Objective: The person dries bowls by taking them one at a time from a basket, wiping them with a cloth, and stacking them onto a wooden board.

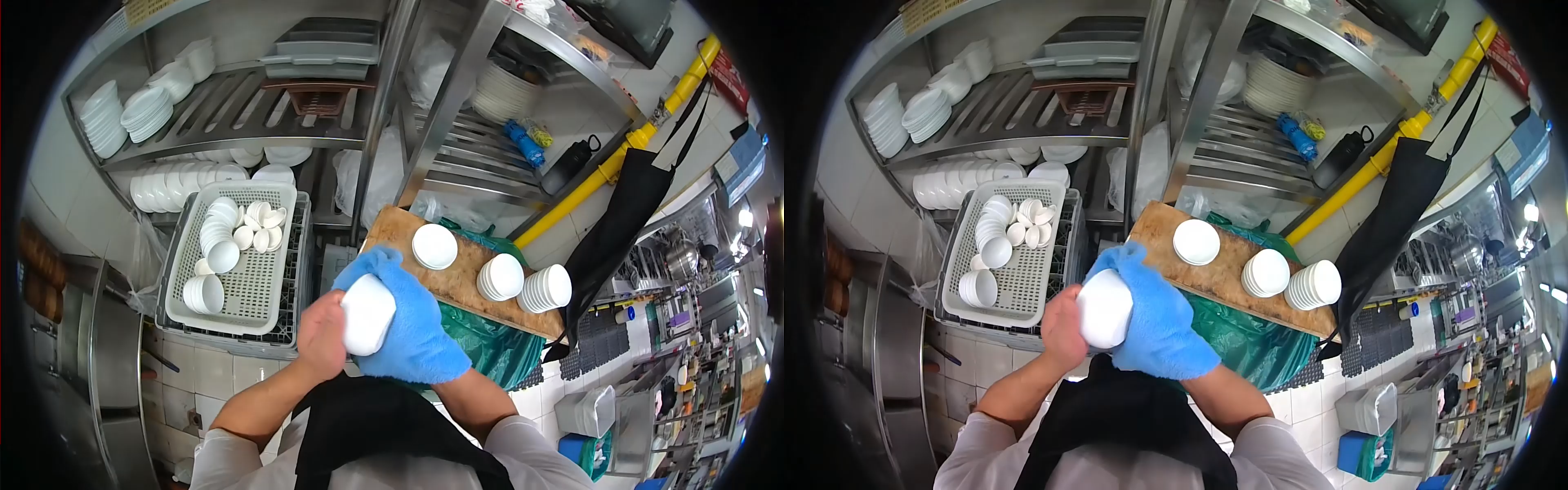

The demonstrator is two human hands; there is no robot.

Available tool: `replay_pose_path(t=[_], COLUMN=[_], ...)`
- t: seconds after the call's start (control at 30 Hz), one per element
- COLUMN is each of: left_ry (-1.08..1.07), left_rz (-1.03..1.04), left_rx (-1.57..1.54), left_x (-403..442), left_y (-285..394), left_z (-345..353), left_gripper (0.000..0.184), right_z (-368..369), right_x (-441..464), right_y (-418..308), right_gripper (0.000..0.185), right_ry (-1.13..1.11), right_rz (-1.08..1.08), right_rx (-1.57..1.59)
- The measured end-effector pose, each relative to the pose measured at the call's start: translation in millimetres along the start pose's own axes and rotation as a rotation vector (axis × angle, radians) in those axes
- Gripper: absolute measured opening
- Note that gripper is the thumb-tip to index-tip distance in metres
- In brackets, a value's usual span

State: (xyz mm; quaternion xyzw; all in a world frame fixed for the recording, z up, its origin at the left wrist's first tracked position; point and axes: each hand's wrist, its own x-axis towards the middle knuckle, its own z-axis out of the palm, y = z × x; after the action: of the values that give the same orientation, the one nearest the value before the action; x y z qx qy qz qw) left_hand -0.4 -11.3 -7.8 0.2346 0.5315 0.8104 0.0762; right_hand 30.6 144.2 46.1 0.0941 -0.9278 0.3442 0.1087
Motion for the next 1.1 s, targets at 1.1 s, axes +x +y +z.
replay_pose_path(t=[1.1], left_ry=[-0.349], left_rz=[-1.038], left_rx=[-0.178], left_x=[-8.1], left_y=[-66.3], left_z=[21.5], left_gripper=[0.089], right_z=[-91.4], right_x=[-88.8], right_y=[38.9], right_gripper=[0.043], right_ry=[0.203], right_rz=[0.089], right_rx=[-0.508])
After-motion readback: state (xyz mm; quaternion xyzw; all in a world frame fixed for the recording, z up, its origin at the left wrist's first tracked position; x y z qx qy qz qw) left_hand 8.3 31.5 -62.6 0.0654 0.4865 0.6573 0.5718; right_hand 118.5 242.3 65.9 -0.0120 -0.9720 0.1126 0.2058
